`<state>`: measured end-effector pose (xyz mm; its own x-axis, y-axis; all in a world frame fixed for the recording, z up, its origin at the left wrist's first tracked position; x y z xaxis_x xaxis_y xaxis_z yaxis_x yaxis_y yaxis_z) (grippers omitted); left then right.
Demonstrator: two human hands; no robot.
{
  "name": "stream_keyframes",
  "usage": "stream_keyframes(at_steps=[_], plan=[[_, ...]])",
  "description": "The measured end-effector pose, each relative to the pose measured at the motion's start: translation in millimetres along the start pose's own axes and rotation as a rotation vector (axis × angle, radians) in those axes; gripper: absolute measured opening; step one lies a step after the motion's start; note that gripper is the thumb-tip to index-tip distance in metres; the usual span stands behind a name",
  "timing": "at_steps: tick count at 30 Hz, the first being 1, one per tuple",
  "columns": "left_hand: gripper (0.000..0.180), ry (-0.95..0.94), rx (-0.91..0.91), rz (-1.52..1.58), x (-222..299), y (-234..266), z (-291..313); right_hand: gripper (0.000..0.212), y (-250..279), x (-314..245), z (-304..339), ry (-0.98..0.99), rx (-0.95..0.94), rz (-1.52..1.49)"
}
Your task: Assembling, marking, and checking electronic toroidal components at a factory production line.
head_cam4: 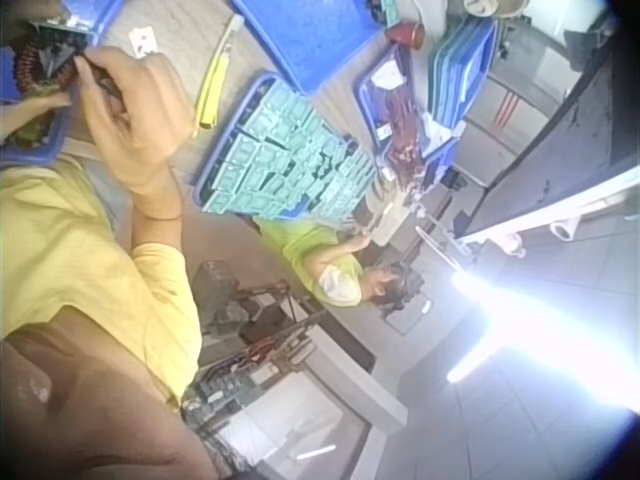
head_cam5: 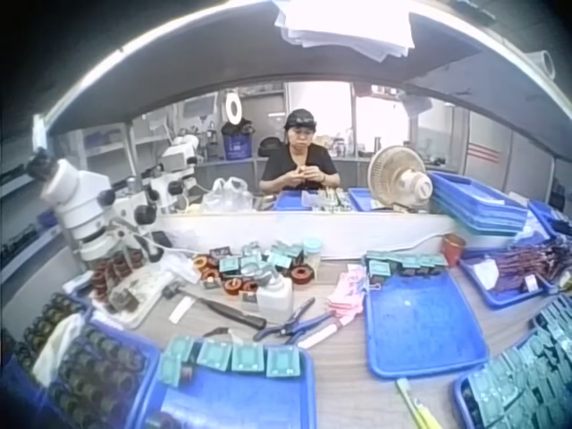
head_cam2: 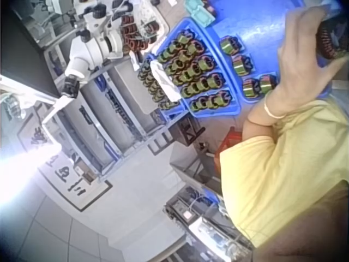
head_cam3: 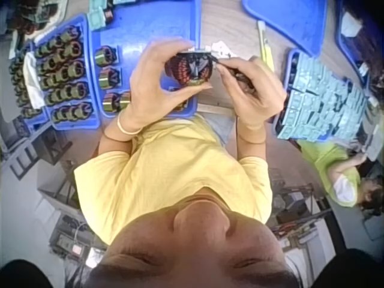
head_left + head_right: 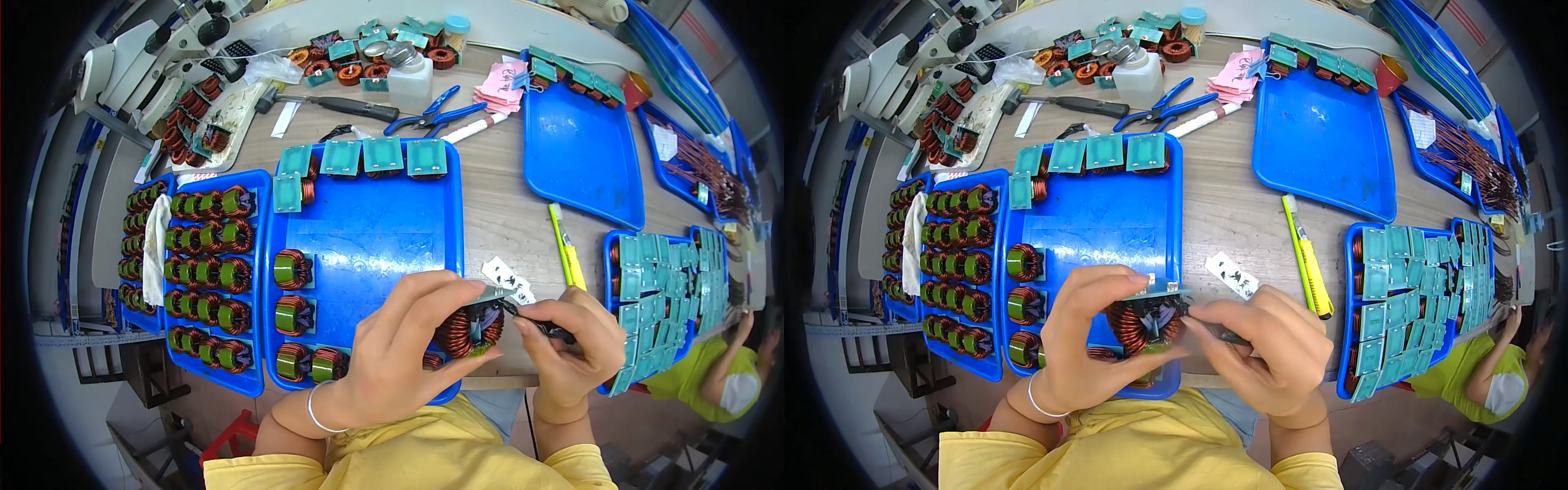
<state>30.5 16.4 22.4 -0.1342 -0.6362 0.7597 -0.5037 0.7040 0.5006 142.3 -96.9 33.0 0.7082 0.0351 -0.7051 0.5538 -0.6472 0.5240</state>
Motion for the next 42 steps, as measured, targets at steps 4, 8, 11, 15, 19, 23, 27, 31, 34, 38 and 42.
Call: stream_keyframes(at_steps=[4, 8, 11, 15, 19, 23, 27, 31, 34, 38, 42], plan=[[0.058, -0.033, 0.016, -0.085, 0.7, -1.1, 0.0, 0.019, -1.2, -1.5, 2.1, -0.023, 0.032, 0.087], [0.057, -0.048, 0.026, -0.111, -1.2, -2.4, 1.1, 0.019, -2.7, -3.3, 1.2, -0.019, 0.032, 0.121], [0.057, -0.044, 0.02, -0.108, -1.4, -3.0, 1.3, 0.019, -2.9, -3.4, 1.2, -0.014, 0.048, 0.13], [0.057, -0.039, 0.02, -0.112, -1.3, -2.8, 1.1, 0.019, -2.0, -2.9, 2.2, -0.018, 0.036, 0.149], [0.057, -0.033, 0.015, -0.106, -0.9, -2.3, 0.3, 0.021, -0.7, -2.9, 1.7, -0.009, 0.021, 0.15], [0.056, -0.033, 0.012, -0.1, -0.9, -2.1, 0.3, 0.023, -0.2, -3.4, 1.2, 0.002, -0.003, 0.135], [0.056, -0.031, 0.009, -0.092, -0.6, -2.1, -0.2, 0.023, -0.7, -4.8, 0.2, 0.024, -0.012, 0.132], [0.056, -0.025, 0.006, -0.085, -0.4, -2.0, -0.3, 0.019, -2.6, -4.9, 1.2, -0.037, 0.029, 0.11], [0.056, -0.021, -0.001, -0.082, 0.2, -2.1, -0.3, 0.019, -2.4, -5.4, 0.9, -0.041, 0.022, 0.097], [0.057, -0.03, -0.006, -0.082, -0.7, -2.3, 0.1, 0.018, -4.1, -3.5, 1.1, -0.027, 0.002, 0.057], [0.061, 0.016, -0.042, -0.055, -1.2, -3.9, 2.1, 0.022, -3.2, -0.9, -0.5, 0.037, -0.092, -0.022]])
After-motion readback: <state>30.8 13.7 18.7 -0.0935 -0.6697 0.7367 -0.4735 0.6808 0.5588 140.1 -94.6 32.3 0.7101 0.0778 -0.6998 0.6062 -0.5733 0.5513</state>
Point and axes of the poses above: each hand's wrist, its own z-axis away from the middle knuckle, its own y-axis out of the back of the hand, x = y × z, the point moved 4 cm from there along -z, towards the middle knuckle, and after that the axes turned 9 degrees about -x, right-handed, at the moved point
